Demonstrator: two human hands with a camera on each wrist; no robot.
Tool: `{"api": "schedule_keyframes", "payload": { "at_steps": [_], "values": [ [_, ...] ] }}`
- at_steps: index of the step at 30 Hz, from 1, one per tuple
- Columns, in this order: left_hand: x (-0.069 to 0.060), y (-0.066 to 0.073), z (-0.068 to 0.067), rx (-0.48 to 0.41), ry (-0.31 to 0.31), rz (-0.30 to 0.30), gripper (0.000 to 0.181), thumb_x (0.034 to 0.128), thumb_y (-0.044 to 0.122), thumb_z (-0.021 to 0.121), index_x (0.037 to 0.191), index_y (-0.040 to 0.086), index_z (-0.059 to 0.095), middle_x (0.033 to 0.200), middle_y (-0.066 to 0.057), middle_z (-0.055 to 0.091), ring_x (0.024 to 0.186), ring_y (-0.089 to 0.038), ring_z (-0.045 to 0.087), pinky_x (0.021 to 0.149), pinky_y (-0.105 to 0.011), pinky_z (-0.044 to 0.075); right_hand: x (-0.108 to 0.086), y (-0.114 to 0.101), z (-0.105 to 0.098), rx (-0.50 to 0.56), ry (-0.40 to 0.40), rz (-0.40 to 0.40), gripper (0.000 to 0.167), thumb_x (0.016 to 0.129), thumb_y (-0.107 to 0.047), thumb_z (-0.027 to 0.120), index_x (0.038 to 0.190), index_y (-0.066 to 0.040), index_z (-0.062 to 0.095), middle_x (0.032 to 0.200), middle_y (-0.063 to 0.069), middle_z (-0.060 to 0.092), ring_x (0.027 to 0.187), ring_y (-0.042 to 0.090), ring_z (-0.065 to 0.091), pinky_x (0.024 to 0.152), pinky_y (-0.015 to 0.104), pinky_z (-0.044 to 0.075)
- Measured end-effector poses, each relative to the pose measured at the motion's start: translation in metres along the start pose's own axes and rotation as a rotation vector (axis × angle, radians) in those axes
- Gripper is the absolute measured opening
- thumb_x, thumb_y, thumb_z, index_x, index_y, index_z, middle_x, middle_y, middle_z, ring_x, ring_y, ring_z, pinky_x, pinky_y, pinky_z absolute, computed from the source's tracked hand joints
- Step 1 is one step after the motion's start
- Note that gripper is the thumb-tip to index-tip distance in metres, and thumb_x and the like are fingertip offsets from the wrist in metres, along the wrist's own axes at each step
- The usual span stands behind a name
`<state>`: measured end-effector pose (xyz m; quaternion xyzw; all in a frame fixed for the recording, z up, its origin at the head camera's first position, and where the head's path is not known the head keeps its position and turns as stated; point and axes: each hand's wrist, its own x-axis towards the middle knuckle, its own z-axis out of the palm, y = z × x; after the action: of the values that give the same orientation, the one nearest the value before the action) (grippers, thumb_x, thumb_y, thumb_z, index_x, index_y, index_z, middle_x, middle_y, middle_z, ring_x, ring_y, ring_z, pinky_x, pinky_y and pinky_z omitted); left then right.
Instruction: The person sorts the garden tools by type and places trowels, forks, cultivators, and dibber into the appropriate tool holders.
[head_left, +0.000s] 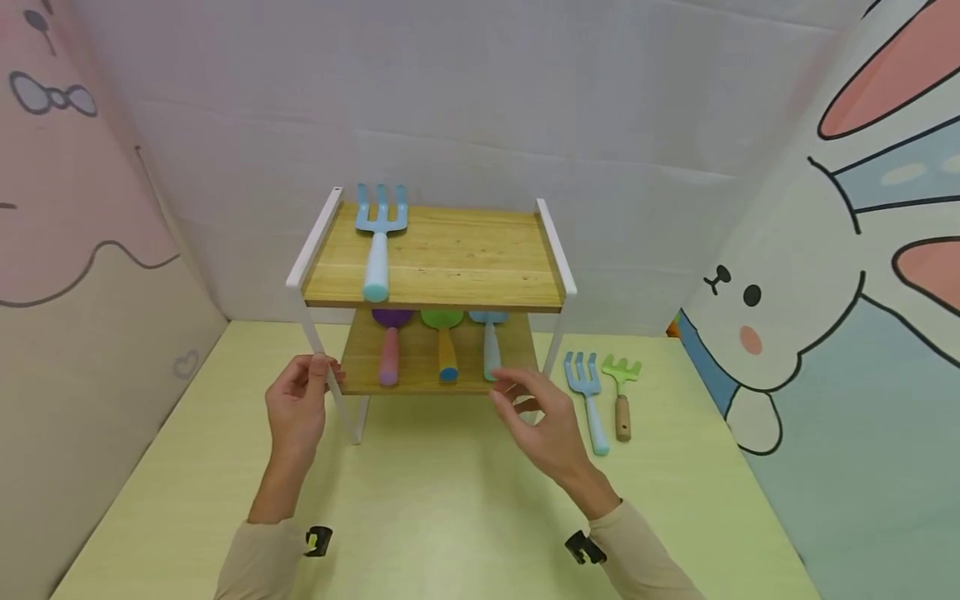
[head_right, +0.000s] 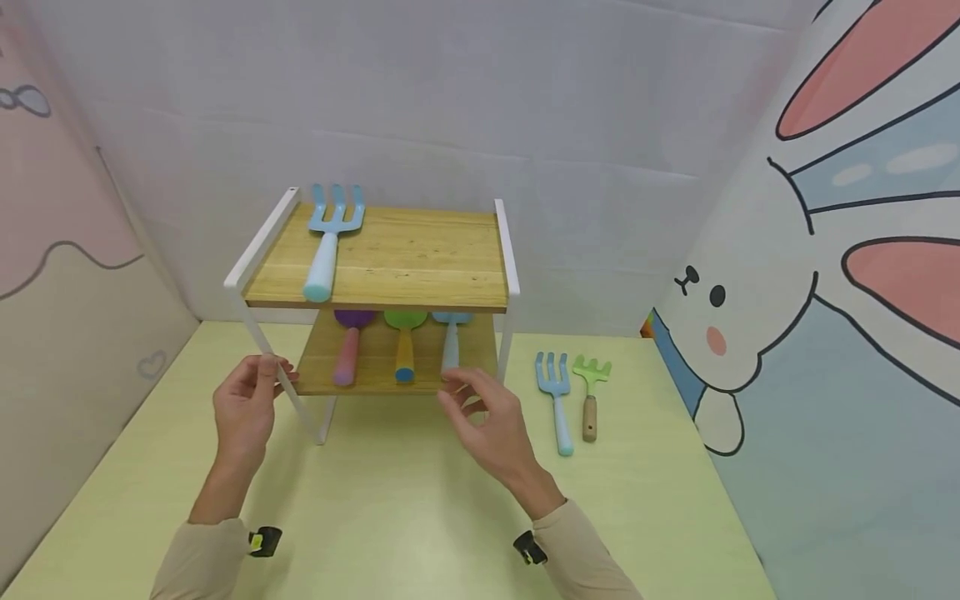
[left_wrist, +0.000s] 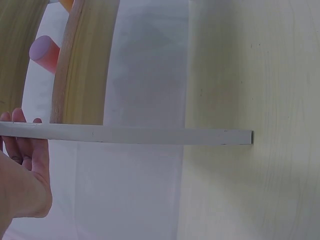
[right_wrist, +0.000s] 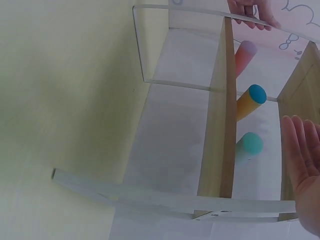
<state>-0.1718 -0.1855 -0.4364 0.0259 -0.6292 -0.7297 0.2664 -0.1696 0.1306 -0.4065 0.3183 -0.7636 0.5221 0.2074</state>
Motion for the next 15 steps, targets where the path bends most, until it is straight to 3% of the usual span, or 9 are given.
{"api": "schedule_keyframes", "payload": {
  "at_steps": [6,10,15],
  "values": [
    [0.0,0.0,0.0,0.013,0.006,-0.001,0.03,0.1066,0.013,0.057,0.099,-0.016,0.062,0.084,-0.002,0.071,0.076,-0.012,0.07,0.079,-0.02,0.059,-0.009,0.003,-0.009,-0.036,0.016,0.037,0.029,0.089,0.01,0.073,0.117,0.002,0.069,0.097,0.012,0.072,0.079,0.021,0.07,0.062,0.027,0.061],
    [0.0,0.0,0.0,0.033,0.006,-0.001,0.031,0.107,0.014,0.056,0.098,-0.015,0.063,0.083,-0.003,0.071,0.077,-0.011,0.071,0.077,-0.02,0.059,-0.011,-0.007,-0.017,-0.059,0.046,0.055,0.03,0.086,0.015,0.072,0.115,0.007,0.068,0.096,0.019,0.071,0.078,0.024,0.069,0.062,0.027,0.061],
    [0.0,0.001,0.001,0.036,0.006,0.008,0.03,0.1067,0.014,0.057,0.097,-0.014,0.063,0.083,-0.004,0.071,0.077,-0.011,0.07,0.076,-0.019,0.058,-0.013,-0.016,-0.026,-0.072,0.082,0.116,0.027,0.087,0.015,0.071,0.113,0.01,0.068,0.095,0.017,0.07,0.079,0.02,0.069,0.063,0.023,0.06]
  ]
}}
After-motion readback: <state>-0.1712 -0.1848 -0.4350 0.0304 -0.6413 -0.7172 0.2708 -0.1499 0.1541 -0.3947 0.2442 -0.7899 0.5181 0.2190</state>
